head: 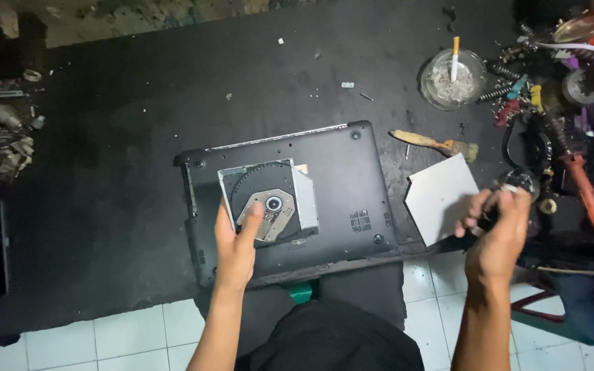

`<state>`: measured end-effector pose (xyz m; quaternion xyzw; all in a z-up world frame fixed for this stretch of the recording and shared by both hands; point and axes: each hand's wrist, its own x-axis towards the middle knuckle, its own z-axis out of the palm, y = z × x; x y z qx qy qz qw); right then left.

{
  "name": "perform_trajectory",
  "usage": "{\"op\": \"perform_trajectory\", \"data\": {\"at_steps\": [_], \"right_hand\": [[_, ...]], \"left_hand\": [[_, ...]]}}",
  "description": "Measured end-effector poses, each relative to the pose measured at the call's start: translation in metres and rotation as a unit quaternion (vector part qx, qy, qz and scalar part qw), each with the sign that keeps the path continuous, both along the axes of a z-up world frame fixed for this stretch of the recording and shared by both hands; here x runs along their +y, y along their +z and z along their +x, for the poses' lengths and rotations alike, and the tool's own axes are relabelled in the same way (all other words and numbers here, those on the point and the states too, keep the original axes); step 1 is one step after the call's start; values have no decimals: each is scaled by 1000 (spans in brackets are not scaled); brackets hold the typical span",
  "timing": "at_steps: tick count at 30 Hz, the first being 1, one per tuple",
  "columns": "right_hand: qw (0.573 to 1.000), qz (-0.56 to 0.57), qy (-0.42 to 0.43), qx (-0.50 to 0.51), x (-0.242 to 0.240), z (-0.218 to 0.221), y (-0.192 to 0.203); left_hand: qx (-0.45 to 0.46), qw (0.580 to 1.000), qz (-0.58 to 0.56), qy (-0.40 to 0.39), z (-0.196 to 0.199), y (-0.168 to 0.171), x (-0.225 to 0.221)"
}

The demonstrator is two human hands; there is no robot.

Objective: Disassembling a laptop by unscrewing the back panel and removing the internal optical drive.

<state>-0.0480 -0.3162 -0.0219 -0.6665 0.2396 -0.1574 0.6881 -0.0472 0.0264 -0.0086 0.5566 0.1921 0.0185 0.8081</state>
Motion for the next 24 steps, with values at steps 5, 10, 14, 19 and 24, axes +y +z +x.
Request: {"op": "perform_trajectory", "data": {"at_steps": [5, 10, 14, 19, 24], "right_hand": [[990, -87, 111, 25, 11, 28, -9], [990, -40, 133, 18, 31, 47, -1], [982, -81, 167, 20, 47, 56, 23], [922, -317, 216, 54, 64, 63, 34], [879, -415, 231, 40, 66, 76, 8]], "left_hand": [[7, 995, 101, 14, -1, -11, -2], [2, 997, 74, 22, -3, -9, -9], [-9, 996, 88, 0, -2, -4, -8], [1, 996, 93, 15, -2, -8, -8], [3, 997, 69, 40, -2, -8, -11]]}}
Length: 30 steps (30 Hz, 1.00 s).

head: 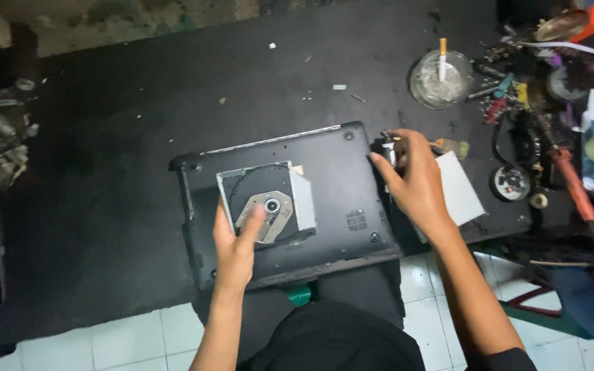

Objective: Disassembling a laptop by unscrewing the back panel and removing the internal optical drive.

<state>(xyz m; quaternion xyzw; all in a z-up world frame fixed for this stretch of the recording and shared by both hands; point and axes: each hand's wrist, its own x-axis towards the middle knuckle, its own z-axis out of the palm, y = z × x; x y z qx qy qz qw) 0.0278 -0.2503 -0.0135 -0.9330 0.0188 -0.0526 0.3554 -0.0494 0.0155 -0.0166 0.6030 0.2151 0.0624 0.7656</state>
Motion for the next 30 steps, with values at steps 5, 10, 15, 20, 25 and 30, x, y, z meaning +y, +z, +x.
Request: {"op": "perform_trajectory", "data": {"at_steps": [5, 10, 15, 20, 25, 30], "right_hand": [[993, -65, 44, -90, -4, 5, -14], [954, -277, 61, -95, -50, 11, -15], [946, -308, 94, -42, -74, 16, -18], [920, -367, 100, -93, -78, 16, -16], [932, -316, 90, -150, -79, 17, -17], [933, -297, 100, -176, -72, 20, -24]], "left_hand": [[-31, 997, 56, -47, 0, -5, 10], [-5, 999, 20, -50, -1, 13, 16], [-7, 997, -5, -80, 0, 17, 21], [-33, 989, -106, -94, -4, 10, 24], [-18, 983, -145, -108, -3, 7, 26], [-16, 980, -140, -139, -3, 7, 26]]}}
